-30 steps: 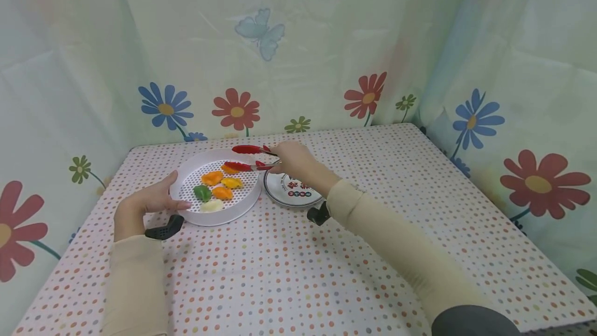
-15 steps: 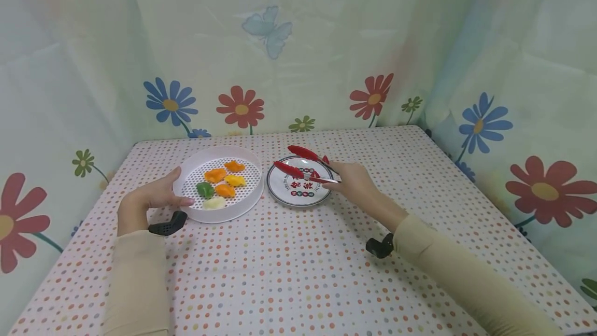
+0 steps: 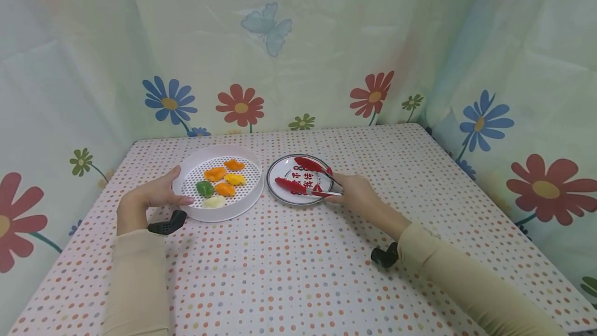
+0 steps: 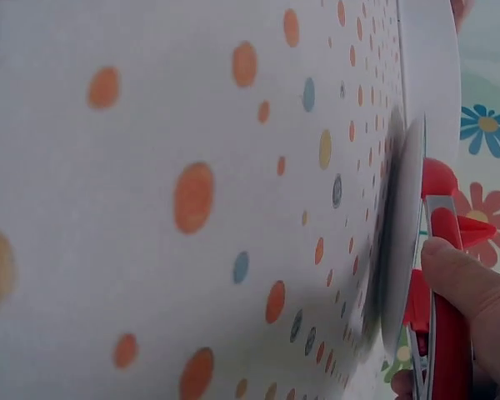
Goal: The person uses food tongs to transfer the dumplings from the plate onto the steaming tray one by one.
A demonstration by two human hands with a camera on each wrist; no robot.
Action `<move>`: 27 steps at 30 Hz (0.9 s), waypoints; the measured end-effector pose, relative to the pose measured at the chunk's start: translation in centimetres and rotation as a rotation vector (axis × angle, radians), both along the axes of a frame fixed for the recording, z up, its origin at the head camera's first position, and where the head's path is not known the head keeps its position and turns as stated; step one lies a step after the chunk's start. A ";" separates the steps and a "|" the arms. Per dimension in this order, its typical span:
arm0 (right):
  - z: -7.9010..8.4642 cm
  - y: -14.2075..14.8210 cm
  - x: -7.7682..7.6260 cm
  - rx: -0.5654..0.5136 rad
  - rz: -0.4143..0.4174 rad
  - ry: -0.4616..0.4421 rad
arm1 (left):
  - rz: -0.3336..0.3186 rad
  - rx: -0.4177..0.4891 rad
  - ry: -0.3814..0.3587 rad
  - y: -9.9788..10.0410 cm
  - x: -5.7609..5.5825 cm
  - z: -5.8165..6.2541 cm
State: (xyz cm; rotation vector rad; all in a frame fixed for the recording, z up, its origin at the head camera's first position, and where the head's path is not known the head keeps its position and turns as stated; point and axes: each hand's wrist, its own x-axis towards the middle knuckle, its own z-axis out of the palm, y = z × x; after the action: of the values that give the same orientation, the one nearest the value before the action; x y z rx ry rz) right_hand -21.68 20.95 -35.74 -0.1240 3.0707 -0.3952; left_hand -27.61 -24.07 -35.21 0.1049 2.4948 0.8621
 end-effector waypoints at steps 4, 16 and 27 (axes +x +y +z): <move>-0.4 0.1 -0.2 0.011 -0.008 -0.005 | 0.004 -0.006 0.000 -0.2 0.0 0.0; -1.0 -0.2 -0.9 0.011 0.053 0.002 | -0.035 -0.079 0.018 -0.6 0.1 0.0; 0.0 -0.4 -0.3 0.088 0.059 -0.060 | -0.044 -0.236 0.241 2.3 -0.6 1.8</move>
State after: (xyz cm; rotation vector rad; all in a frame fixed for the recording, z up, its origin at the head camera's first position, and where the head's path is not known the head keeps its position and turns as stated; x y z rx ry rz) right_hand -21.98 20.58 -35.74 -0.1947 3.0112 -0.2561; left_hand -28.18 -21.73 -33.39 0.1925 2.7874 0.5597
